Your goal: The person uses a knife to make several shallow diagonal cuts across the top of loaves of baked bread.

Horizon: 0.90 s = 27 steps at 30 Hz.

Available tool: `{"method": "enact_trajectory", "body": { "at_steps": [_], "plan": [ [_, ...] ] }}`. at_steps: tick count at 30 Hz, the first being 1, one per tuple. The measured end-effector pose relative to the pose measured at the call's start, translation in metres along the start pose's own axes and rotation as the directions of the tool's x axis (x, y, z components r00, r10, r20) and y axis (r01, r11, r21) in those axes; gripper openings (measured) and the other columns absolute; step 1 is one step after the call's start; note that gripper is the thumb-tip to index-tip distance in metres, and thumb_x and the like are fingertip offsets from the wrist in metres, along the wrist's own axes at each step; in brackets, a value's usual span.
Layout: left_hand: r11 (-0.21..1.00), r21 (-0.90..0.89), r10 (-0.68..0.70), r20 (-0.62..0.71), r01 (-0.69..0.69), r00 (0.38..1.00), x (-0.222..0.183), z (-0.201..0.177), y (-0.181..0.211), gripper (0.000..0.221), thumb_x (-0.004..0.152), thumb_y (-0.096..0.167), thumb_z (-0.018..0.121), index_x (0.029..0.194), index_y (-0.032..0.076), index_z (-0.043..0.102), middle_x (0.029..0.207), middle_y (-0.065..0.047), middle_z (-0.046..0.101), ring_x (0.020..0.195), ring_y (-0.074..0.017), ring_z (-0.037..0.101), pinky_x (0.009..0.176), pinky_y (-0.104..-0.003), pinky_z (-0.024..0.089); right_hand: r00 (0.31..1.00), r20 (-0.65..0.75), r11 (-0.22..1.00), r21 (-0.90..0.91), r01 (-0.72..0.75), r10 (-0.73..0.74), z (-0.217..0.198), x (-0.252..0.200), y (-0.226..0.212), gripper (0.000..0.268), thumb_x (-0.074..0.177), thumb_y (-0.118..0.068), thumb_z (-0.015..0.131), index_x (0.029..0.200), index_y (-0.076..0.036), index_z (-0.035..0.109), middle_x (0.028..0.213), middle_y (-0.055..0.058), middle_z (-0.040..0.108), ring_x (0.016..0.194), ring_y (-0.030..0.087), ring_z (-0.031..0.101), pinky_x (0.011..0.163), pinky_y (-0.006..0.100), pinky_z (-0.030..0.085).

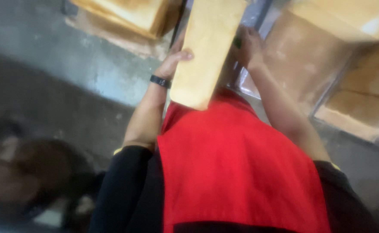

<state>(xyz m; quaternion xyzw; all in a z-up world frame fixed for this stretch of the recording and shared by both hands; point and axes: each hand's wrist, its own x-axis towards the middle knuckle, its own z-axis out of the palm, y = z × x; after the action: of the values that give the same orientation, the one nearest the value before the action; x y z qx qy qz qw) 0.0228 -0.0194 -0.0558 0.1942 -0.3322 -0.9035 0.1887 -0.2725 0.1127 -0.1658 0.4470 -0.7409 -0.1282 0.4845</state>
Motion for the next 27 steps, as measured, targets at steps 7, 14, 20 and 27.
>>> {"method": "enact_trajectory", "body": {
  "at_steps": [7, 14, 20, 27],
  "plan": [
    [0.989, 0.117, 0.107, -0.113, -0.094, 0.988, -0.021, -0.015, -0.018, 0.099, 0.083, 0.007, 0.069, 0.167, 0.008, 0.017, 0.166, -0.019, 0.04, 0.149, -0.0307, 0.047, 0.122, -0.039, 0.045, 0.809, 0.462, 0.305, 0.879, -0.366, -0.363, 0.003, 0.02, -0.011, 0.035, 0.088, -0.012, 0.072, 0.121, -0.004, 0.062, 0.11, 0.024, 0.068, 0.103, 0.046, 0.064, 0.088, 0.051, 0.053],
    [0.939, 0.345, 0.09, -0.294, 0.018, 0.952, -0.013, -0.019, -0.028, 0.099, 0.08, 0.007, 0.072, 0.164, 0.006, 0.019, 0.16, -0.02, 0.045, 0.142, -0.0287, 0.052, 0.114, -0.035, 0.048, 0.649, 0.708, 0.154, 0.7, -0.698, -0.279, -0.058, 0.063, 0.059, 0.032, 0.106, -0.027, 0.06, 0.126, -0.002, 0.064, 0.095, 0.022, 0.071, 0.084, 0.037, 0.07, 0.075, 0.048, 0.053],
    [0.868, 0.493, 0.117, -0.324, 0.062, 0.939, 0.0, -0.018, -0.03, 0.099, 0.078, 0.01, 0.076, 0.162, 0.005, 0.024, 0.155, -0.019, 0.05, 0.134, -0.0276, 0.059, 0.11, -0.033, 0.052, 0.758, 0.531, 0.188, 0.846, -0.499, -0.378, -0.121, 0.058, 0.085, 0.031, 0.105, -0.028, 0.062, 0.125, -0.006, 0.071, 0.095, 0.022, 0.071, 0.081, 0.039, 0.068, 0.071, 0.048, 0.052],
    [0.872, 0.483, 0.106, -0.341, 0.077, 0.934, 0.001, -0.012, -0.025, 0.098, 0.079, 0.01, 0.077, 0.162, 0.007, 0.025, 0.151, -0.019, 0.056, 0.131, -0.0281, 0.064, 0.107, -0.034, 0.054, 0.721, 0.545, 0.202, 0.835, -0.511, -0.428, -0.14, 0.048, 0.094, 0.026, 0.104, -0.03, 0.064, 0.118, -0.009, 0.072, 0.093, 0.021, 0.069, 0.082, 0.041, 0.066, 0.072, 0.049, 0.051]
  ]
}}
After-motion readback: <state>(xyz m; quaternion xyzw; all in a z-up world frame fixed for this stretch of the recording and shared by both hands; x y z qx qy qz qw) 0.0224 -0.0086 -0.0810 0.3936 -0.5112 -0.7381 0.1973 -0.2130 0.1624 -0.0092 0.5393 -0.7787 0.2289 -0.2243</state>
